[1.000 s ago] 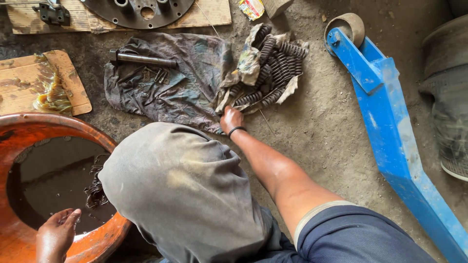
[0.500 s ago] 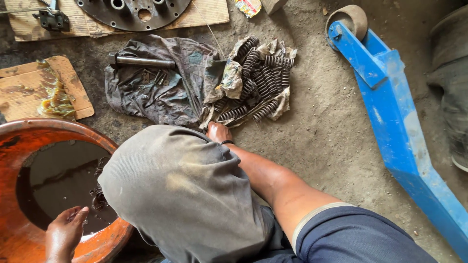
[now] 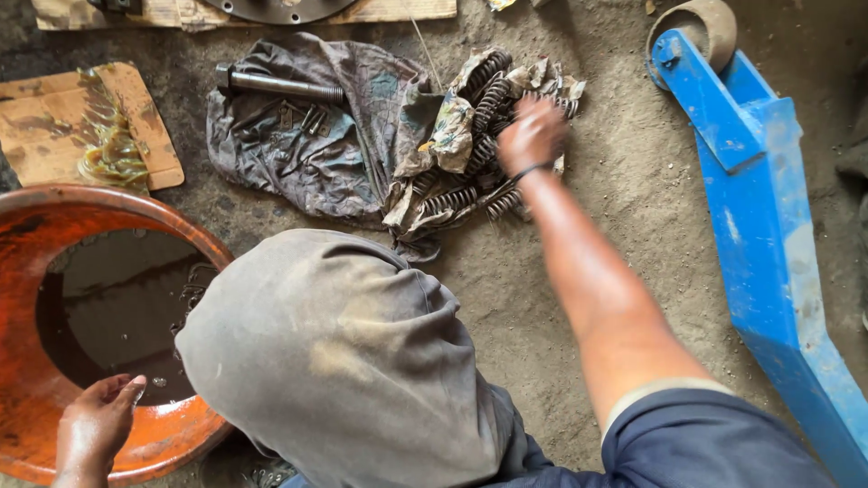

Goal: The person scrubs a metal mechanical part with a cloth in a basin of dark liquid, then places it aside. They then pick up several metal springs from a rag and scrub them in the same basin.

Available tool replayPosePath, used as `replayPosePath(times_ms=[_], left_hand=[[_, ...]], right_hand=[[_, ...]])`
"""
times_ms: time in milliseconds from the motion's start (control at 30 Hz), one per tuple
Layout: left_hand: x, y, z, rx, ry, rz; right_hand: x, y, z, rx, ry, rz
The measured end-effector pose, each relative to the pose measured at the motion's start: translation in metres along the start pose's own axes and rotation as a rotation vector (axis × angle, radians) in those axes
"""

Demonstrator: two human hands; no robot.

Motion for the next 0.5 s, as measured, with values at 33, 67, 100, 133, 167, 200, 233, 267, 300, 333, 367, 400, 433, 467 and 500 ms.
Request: replayPosePath(times_ms=[33, 67, 100, 133, 167, 200, 233, 267, 300, 333, 367, 400, 433, 467, 500], left_hand=[[0.001, 0.002, 0.003, 0.000, -0.005, -0.023], [0.000, 0.007, 0.004, 0.005, -0.004, -0.022], [0.000, 0.013, 0.005, 0.011, -0.004, -0.021], [-0.001, 0.019, 0.006, 0.016, -0.002, -0.020], [-0.002, 0.026, 0.007, 0.007, -0.008, -0.033], [-0.003, 0.032, 0.006, -0.003, -0.015, -0.044], [-0.004, 0.038, 0.007, -0.012, -0.022, -0.056], [-0.006, 0.043, 0.007, -0.004, -0.020, -0.060], [-0.007, 0.048, 0.006, 0.004, -0.018, -0.064], [-0.009, 0.051, 0.006, 0.015, -0.018, -0.071], [-0.011, 0.053, 0.005, 0.020, -0.014, -0.077], [-0.012, 0.056, 0.003, 0.027, -0.009, -0.081], [-0.013, 0.059, 0.001, 0.034, -0.003, -0.084], [-0.013, 0.061, -0.001, 0.044, -0.003, -0.085], [-0.012, 0.064, -0.003, 0.053, -0.002, -0.087]], right_hand=[[-0.006, 0.021, -0.018, 0.043, 0.016, 0.051], [-0.012, 0.034, -0.035, -0.050, 0.123, 0.172], [-0.011, 0.039, -0.044, -0.140, 0.231, 0.291], [-0.005, 0.047, -0.050, -0.045, 0.051, 0.290], [0.000, 0.054, -0.055, 0.052, -0.128, 0.289], [0.005, 0.059, -0.060, 0.152, -0.304, 0.288], [0.008, 0.060, -0.065, 0.144, -0.288, 0.299], [0.010, 0.061, -0.068, 0.139, -0.272, 0.308], [0.012, 0.064, -0.072, 0.133, -0.256, 0.317], [0.014, 0.069, -0.075, 0.151, -0.286, 0.292], [0.014, 0.075, -0.079, 0.170, -0.316, 0.267], [0.015, 0.081, -0.083, 0.187, -0.343, 0.241], [0.013, 0.085, -0.089, 0.208, -0.293, 0.153], [0.012, 0.089, -0.098, 0.224, -0.242, 0.064], [0.012, 0.091, -0.105, 0.240, -0.191, -0.025]])
Point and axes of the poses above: each hand's wrist, its own z-axis away from the middle knuckle, its own x-axis out of the palm, y = z × x, the point moved 2 cm from there along -z, towards the middle knuckle, and after that the axes turned 2 degrees about y, right-handed, at the moved point
